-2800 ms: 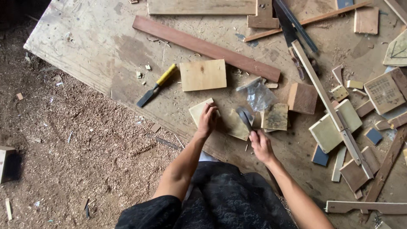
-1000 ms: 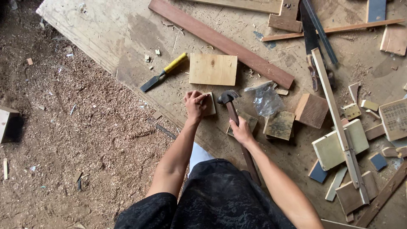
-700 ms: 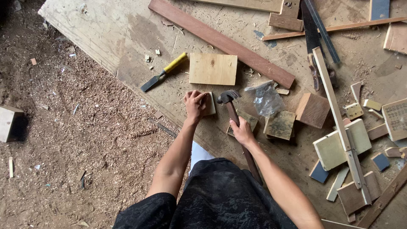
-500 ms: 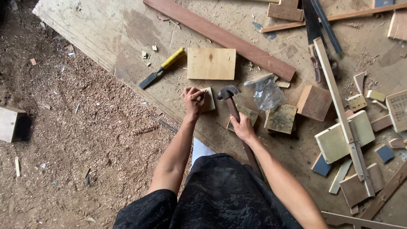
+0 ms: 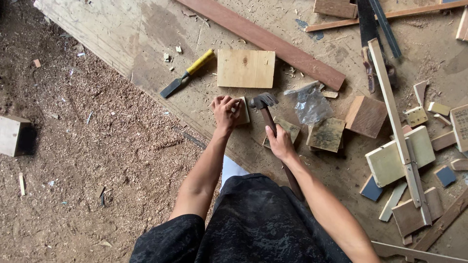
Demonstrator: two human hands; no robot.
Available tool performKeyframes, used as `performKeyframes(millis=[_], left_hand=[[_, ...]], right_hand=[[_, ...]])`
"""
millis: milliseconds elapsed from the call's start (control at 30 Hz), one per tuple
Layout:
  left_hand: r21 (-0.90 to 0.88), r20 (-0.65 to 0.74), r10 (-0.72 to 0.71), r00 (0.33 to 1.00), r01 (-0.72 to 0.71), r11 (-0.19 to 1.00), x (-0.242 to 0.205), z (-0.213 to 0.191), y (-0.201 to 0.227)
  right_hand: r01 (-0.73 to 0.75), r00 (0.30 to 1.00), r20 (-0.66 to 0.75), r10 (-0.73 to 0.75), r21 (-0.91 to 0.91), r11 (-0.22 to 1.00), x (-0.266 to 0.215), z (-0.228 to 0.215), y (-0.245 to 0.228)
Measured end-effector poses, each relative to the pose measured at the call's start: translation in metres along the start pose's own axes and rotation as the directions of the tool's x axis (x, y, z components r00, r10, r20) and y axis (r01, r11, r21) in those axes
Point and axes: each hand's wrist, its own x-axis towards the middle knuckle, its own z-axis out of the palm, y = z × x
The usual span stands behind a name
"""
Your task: The person assembles small wooden blocks by inserting nails and hammering them into place. They handle a plastic bag of nails, position the blocks, and use a hammer to secure the nails, repeating the process for multiple blocks.
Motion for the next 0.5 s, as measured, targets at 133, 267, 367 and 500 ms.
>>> performKeyframes(millis=[133,267,367,500], left_hand=[[0.016,0.056,-0.034,0.998,0.034,0.999,0.002,-0.003,0.001],[0.078,0.072,-0.041,0.997,0.035,0.996,0.002,0.000,-0.003],[0.076,0.080,-0.038,0.996,0.032,0.997,0.001,0.003,-0.008],[0.084,0.095,-0.059,0.994,0.051,0.995,-0.002,0.006,-0.010]], right_hand=[[0.043,0.998,0.042,-0.043,0.015,0.999,0.007,0.002,-0.022],[0.032,0.996,0.077,-0.033,0.015,0.999,0.012,0.005,-0.042],[0.030,0.995,0.096,-0.025,-0.042,0.999,0.014,0.007,-0.050],[0.038,0.993,0.116,-0.029,-0.075,0.996,0.014,0.009,-0.053]])
